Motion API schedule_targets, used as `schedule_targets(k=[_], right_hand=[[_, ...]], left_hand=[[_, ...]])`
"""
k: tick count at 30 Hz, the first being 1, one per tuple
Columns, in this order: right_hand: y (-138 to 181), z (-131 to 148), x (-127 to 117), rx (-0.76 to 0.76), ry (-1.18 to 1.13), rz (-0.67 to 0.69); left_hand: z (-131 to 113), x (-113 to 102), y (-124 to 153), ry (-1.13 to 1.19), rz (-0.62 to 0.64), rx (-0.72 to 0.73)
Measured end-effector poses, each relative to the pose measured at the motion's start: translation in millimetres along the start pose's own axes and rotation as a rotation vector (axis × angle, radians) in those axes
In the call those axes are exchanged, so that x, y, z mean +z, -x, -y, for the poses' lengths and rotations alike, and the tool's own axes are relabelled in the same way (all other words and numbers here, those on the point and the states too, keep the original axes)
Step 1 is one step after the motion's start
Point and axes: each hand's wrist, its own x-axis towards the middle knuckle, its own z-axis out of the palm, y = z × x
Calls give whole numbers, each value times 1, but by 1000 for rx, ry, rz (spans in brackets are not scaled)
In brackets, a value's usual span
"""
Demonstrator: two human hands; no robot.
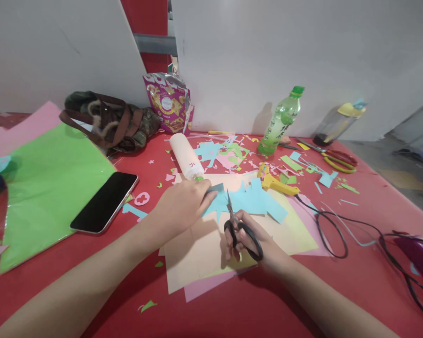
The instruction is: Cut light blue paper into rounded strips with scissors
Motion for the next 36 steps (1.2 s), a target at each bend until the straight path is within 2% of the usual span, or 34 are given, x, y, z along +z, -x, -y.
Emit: schedule_targets(k=[9,20,36], right_hand=[[0,3,3,13,45,-49],[-1,-5,-3,-23,-21,38],[-1,-6,0,-84,19,5]], left_hand=[[-1,1,0,-19,-28,-12],[-2,4,3,-68,-66,24],[-8,12,7,-150,-162,38]])
